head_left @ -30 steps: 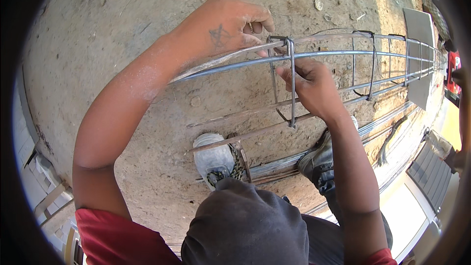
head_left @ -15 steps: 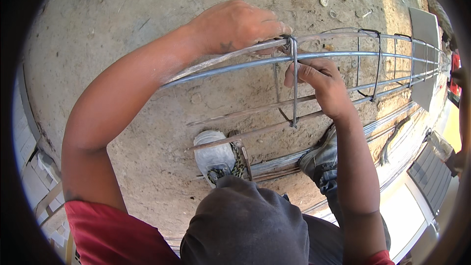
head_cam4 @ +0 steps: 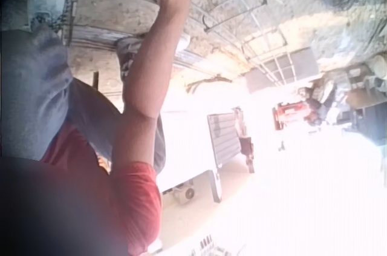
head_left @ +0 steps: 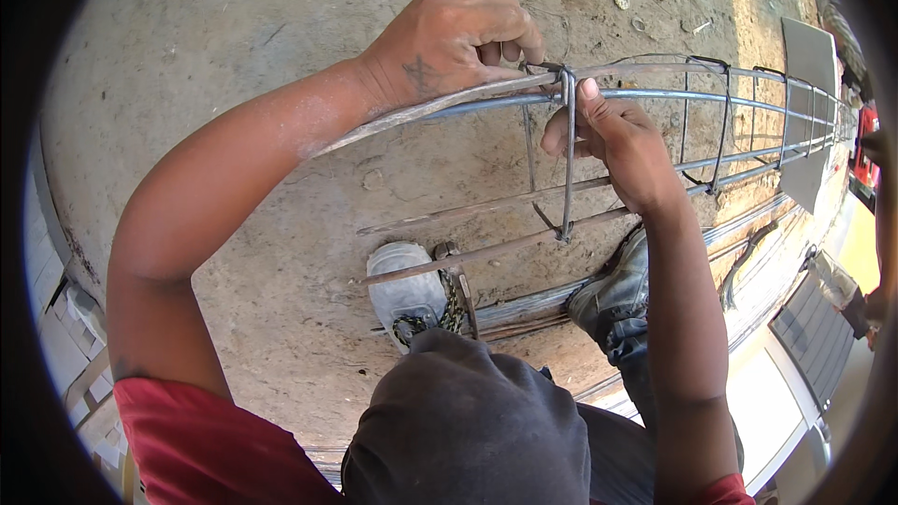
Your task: The person ties intersecting steel bars together using thin wire to form a rebar cage. They wrap and twist the wire by hand at multiple joints along the structure, securing each intersection in sequence.
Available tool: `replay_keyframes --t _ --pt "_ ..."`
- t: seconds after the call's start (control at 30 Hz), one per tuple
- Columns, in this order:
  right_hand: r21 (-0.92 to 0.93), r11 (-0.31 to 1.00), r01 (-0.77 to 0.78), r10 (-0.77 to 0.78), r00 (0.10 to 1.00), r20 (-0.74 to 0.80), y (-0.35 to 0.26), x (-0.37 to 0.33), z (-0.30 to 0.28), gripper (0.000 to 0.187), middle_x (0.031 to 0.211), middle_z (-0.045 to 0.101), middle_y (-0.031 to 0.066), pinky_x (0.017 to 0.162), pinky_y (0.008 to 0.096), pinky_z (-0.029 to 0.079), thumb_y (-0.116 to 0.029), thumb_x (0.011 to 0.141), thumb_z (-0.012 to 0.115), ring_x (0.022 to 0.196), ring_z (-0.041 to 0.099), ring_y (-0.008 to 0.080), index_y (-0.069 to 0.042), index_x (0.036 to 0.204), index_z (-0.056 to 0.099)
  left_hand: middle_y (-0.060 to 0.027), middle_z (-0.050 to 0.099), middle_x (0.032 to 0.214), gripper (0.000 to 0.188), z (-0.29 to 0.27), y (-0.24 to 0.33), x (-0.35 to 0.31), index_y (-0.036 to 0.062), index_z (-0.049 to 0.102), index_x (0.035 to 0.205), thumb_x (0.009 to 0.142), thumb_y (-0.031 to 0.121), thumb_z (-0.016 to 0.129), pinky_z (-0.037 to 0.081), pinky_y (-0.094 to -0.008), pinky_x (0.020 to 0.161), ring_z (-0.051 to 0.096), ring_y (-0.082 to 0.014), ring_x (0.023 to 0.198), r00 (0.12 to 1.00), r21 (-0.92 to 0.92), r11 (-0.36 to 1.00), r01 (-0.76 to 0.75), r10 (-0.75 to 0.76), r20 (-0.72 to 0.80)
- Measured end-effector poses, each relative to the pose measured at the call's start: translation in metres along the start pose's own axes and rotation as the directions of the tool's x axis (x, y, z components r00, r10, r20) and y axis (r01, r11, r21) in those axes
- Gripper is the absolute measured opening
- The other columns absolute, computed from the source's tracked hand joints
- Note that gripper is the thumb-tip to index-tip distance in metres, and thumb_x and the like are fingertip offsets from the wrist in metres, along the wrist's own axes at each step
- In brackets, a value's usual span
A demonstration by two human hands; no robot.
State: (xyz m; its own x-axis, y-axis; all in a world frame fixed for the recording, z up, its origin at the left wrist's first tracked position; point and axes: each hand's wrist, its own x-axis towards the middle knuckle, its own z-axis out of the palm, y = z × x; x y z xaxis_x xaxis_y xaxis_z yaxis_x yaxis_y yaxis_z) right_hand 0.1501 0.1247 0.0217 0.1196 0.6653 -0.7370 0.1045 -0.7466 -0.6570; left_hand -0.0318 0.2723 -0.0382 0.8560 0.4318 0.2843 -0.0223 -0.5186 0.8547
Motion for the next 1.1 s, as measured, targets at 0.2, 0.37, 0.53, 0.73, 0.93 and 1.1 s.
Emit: replay_keyframes --t 0.2,0.37,0.53,0.73,0.93,1.1 --pt "-0.022 0.998 -0.054 0.054 0.998 -0.034 -0.002 0.002 0.003 0.055 0.087 0.067 0.0117 0.080 0.0364 0.049 -0.049 0.101 0.041 0.084 0.064 0.0211 0.000 0.098 0.066 -0.0015 0.067 0.085 0.019 0.001 -0.010 -0.006 0.0073 0.067 0.091 0.082 0.020 0.076 0.053 -0.0274 0.064 0.064 -0.0131 0.072 0.996 0.036 0.998 -0.051 0.048 0.076" --pt "0.014 0.994 -0.109 0.109 0.994 -0.020 0.000 0.002 0.003 0.063 0.082 0.070 0.0090 0.077 0.0326 0.046 -0.061 0.093 0.048 0.080 0.060 0.0175 -0.001 0.094 0.069 -0.0038 0.068 0.083 0.019 0.004 -0.016 -0.009 0.0066 0.065 0.096 0.089 0.024 0.069 0.053 -0.0294 0.068 0.065 -0.0143 0.074 0.964 0.033 0.978 0.206 -0.209 0.165" --pt "-0.024 0.994 -0.111 0.110 0.993 -0.030 -0.003 0.007 0.006 0.054 0.085 0.067 0.0084 0.077 0.0324 0.047 -0.052 0.100 0.041 0.081 0.061 0.0173 -0.005 0.095 0.067 -0.0096 0.070 0.088 0.028 0.007 -0.015 -0.004 0.0034 0.065 0.096 0.090 0.031 0.067 0.055 -0.0295 0.071 0.068 -0.0162 0.079 0.747 -0.252 0.704 0.664 -0.636 0.192" --pt "-0.141 0.988 -0.056 0.043 0.994 -0.097 -0.002 0.005 0.006 0.055 0.083 0.067 0.0056 0.075 0.0311 0.046 -0.052 0.099 0.044 0.082 0.061 0.0153 -0.004 0.097 0.070 -0.0136 0.070 0.090 0.038 -0.010 -0.009 0.016 0.0013 0.065 0.098 0.089 0.038 0.067 0.056 -0.0294 0.070 0.070 -0.0193 0.079 0.643 -0.233 0.602 0.764 -0.684 0.343" --pt "-0.254 0.961 0.105 -0.145 0.979 -0.142 0.007 0.007 0.017 0.050 0.063 0.060 0.0071 0.059 0.0351 0.044 -0.048 0.090 0.064 0.060 0.053 0.0165 0.002 0.084 0.071 -0.0101 0.069 0.082 0.049 -0.038 0.013 0.010 0.0028 0.068 0.099 0.087 0.050 0.066 0.054 -0.0258 0.063 0.068 -0.0160 0.073 0.329 0.063 0.499 0.864 -0.656 0.679" --pt "-0.700 0.714 -0.022 -0.132 0.977 -0.165 -0.012 -0.009 0.017 0.029 0.065 0.062 0.0197 0.065 0.0418 0.048 -0.031 0.085 0.069 0.064 0.060 0.0351 -0.003 0.091 0.073 -0.0048 0.064 0.074 0.048 -0.045 0.012 0.004 0.0052 0.069 0.099 0.087 0.052 0.065 0.050 -0.0255 0.059 0.062 -0.0128 0.068 0.457 0.050 0.627 0.778 -0.618 0.640"
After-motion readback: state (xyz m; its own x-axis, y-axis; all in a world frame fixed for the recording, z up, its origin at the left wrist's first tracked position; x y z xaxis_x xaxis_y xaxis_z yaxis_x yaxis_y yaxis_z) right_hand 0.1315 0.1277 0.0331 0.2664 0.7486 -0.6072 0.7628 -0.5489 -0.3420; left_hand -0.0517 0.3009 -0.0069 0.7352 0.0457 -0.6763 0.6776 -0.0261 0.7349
